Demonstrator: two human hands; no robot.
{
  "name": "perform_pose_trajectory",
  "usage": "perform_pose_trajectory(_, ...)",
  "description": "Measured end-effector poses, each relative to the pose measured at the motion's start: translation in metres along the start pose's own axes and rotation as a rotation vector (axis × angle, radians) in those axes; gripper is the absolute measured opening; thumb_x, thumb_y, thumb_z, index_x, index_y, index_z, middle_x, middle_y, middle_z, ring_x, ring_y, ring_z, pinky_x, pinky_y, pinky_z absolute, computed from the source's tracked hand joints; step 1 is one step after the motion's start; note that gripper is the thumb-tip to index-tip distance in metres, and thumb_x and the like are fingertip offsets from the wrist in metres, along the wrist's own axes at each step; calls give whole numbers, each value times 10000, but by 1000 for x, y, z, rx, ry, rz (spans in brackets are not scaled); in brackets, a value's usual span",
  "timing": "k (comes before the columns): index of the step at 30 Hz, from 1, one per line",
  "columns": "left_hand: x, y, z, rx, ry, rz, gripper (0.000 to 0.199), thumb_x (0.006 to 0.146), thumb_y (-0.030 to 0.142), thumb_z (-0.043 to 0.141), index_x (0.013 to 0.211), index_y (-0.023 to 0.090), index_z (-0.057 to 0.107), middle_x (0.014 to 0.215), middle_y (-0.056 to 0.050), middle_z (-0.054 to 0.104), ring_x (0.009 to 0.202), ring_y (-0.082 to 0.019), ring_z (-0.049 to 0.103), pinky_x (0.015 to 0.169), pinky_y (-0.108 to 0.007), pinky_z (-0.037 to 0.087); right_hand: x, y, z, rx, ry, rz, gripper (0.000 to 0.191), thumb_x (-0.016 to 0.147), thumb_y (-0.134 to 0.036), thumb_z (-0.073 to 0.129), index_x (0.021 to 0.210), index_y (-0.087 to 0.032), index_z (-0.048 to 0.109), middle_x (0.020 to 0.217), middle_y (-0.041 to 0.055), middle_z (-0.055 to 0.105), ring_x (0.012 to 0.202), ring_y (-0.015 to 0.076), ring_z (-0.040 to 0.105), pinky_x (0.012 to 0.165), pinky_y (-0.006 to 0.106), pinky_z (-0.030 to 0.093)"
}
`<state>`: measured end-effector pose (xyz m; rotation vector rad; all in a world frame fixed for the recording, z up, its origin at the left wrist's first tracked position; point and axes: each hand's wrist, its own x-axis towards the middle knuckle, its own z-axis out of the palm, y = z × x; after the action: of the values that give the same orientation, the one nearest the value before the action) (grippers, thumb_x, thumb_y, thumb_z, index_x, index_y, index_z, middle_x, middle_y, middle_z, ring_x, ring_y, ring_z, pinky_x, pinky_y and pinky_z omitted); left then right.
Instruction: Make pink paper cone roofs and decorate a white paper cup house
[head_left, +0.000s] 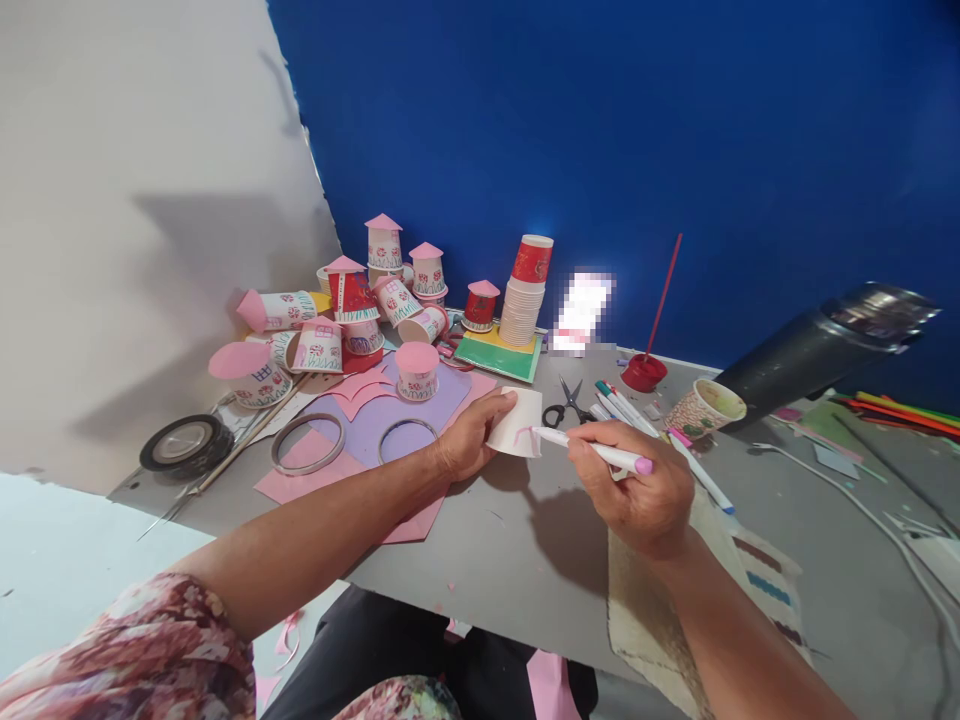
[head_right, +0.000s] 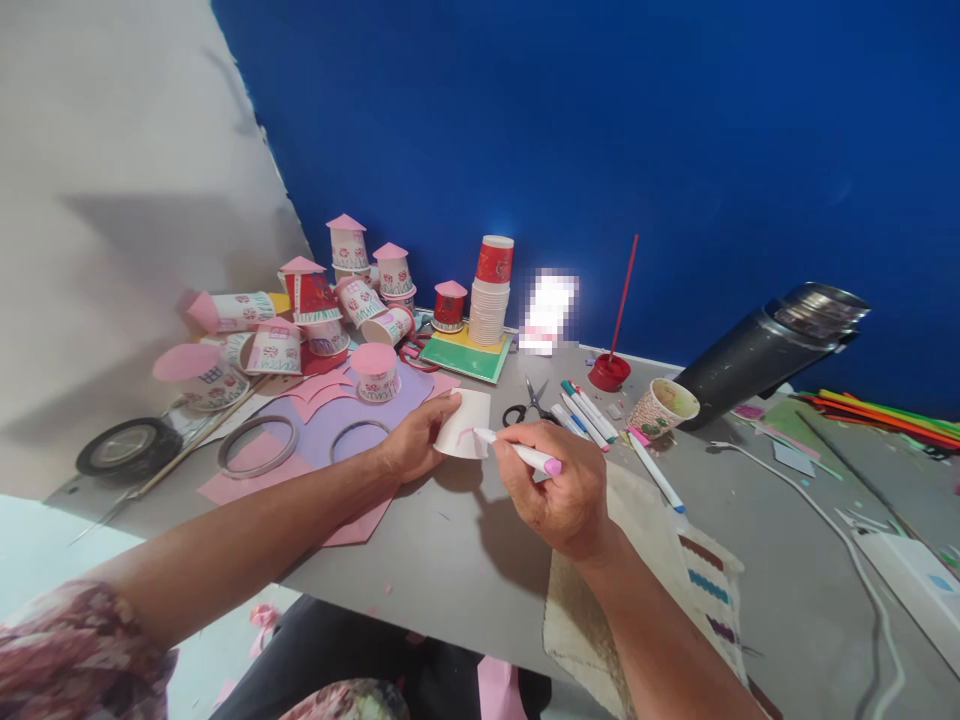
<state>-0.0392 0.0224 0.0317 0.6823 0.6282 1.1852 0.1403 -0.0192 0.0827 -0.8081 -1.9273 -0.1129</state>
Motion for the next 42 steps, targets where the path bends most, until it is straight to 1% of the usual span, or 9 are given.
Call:
perform_pose_trajectory(7,-1,0,0,38,5,-12,335,693,377,768,888,143,631,740,-18,619,660,-151,578,613,-262,464,1,-2,0,12,-19,-7,153,899,-177,571,784,-205,667,633,-3,695,521,130,631,529,241,484)
perform_pose_trajectory(11,-2,2,1,52,0,-7,337,692,383,764,894,154,623,748,-14,621,677,-162,591,640,-274,469,0,-1,0,42,-33,-38,139,892,-167,576,793,-202,669,641,-3,699,509,123,612,523,242,483)
perform_pose_trajectory(17,-3,2,2,69,-2,-3,355,692,396,763,905,149,622,757,-20,623,678,-156,581,621,-264,463,-2,1,0,46,-16,-38,106,887,-153,595,822,-198,666,679,2,709,542,124,624,544,241,487)
perform_pose_trajectory(24,-4,3,3,83,-22,-6,346,704,402,759,890,159,597,752,-13,606,687,-157,590,630,-263,471,0,-1,-1,96,-52,-68,113,873,-127,592,799,-188,650,639,-4,680,511,120,586,519,241,463)
perform_pose_trajectory(29,-4,3,3,88,-15,-5,384,689,410,767,927,156,604,778,-20,617,695,-162,589,638,-272,474,0,-2,-1,63,-10,-46,109,876,-134,595,809,-195,655,662,-7,691,533,120,605,531,238,465)
perform_pose_trajectory(35,-2,0,-1,103,-4,6,324,726,402,743,894,161,605,738,1,582,665,-139,552,599,-245,438,-2,1,0,162,-72,-75,114,860,-92,593,795,-178,632,643,7,665,523,117,551,522,250,430)
perform_pose_trajectory(38,-1,-1,-3,106,-2,9,306,738,397,736,884,161,607,731,0,576,660,-134,540,589,-238,424,-4,3,1,207,-82,-74,110,845,-74,604,801,-172,628,649,13,660,540,122,553,529,255,427)
perform_pose_trajectory(42,0,-1,-2,88,-7,7,319,730,408,739,881,158,611,736,-8,583,669,-144,551,600,-250,436,-4,3,1,205,-92,-93,121,836,-58,605,796,-170,623,654,17,666,551,126,563,534,258,428)
